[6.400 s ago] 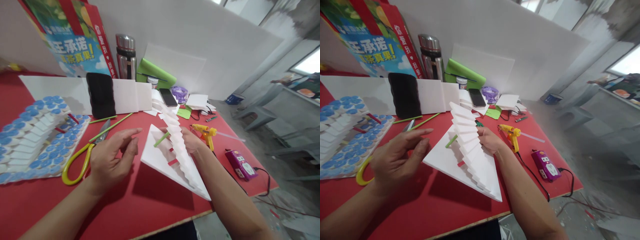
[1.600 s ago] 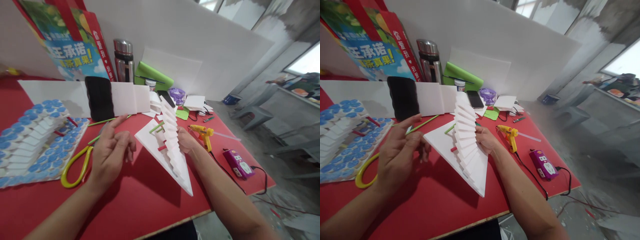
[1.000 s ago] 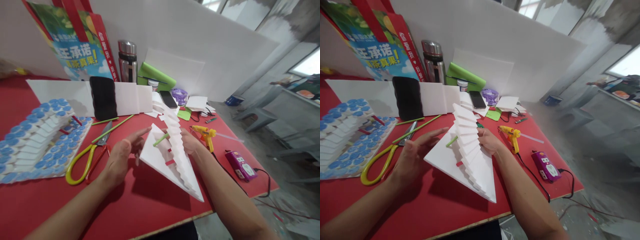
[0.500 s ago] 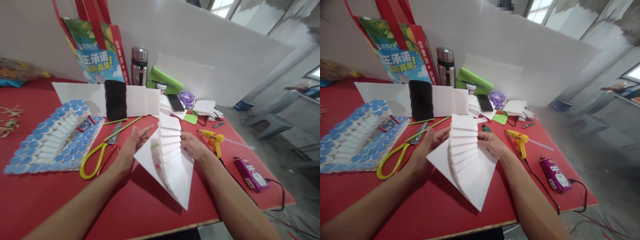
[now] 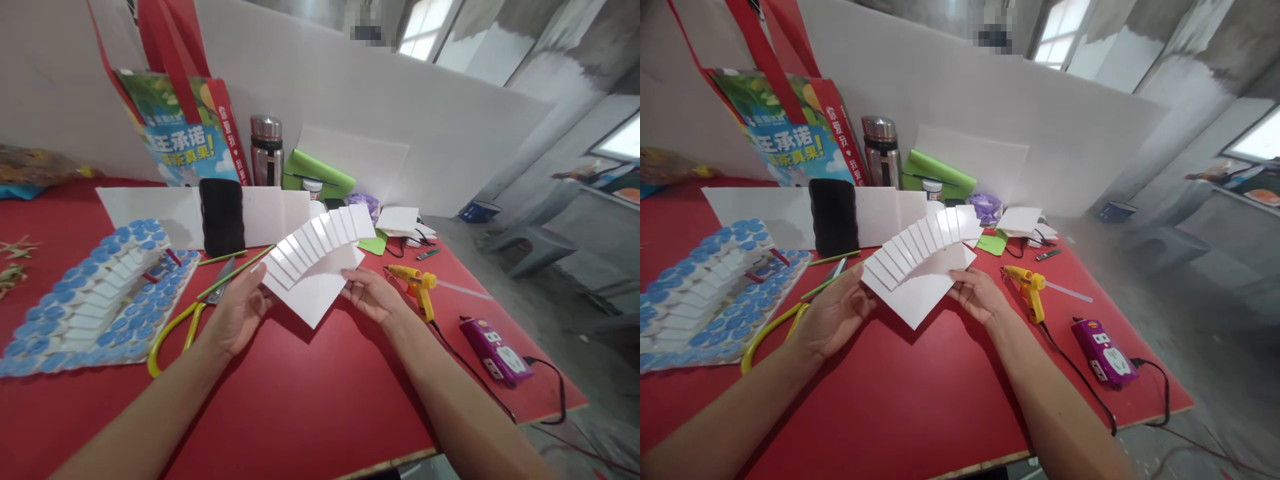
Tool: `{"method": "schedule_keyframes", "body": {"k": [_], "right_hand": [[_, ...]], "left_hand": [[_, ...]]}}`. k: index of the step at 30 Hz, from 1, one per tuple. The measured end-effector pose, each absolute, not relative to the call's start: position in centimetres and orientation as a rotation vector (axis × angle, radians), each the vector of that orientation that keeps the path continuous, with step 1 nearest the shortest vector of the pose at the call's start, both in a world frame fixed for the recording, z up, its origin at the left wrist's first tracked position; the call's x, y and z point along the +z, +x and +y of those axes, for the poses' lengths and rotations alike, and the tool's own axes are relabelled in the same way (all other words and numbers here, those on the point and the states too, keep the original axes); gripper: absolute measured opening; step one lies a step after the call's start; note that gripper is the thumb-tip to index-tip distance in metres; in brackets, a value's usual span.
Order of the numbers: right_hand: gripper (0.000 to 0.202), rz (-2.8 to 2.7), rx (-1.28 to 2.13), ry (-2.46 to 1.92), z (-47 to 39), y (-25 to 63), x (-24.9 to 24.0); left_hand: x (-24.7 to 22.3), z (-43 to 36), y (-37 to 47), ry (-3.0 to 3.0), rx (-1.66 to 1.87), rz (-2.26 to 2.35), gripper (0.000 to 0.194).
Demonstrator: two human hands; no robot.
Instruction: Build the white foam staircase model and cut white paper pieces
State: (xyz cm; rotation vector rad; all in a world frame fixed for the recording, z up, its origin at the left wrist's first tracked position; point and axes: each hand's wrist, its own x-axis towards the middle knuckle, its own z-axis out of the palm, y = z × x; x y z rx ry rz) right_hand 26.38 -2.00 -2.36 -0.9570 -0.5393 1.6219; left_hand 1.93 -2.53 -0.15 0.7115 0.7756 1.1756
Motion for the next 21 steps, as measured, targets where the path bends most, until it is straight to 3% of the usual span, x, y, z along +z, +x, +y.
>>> {"method": "schedule_keyframes", "body": {"k": [5,16,21], "right_hand": [[0.02,-0.586,1.604,-1.001,-2.1,26.6,-2.1],[0.038,-0.984,1.517,-1.238,-2.2,26.1,-2.9],[0.04,-1.359,1.173,-1.483,-2.1,25.5,-3.7]], "left_hand": [[0.1,-2.4,1.5,0.611,1.16,0.829,0.039],[-0.6,-1.0,0.8,0.597,1.412,0.88,0.049],[-0.5,-0.8,0.6,0.633,1.53,0.915,0.059]]}}
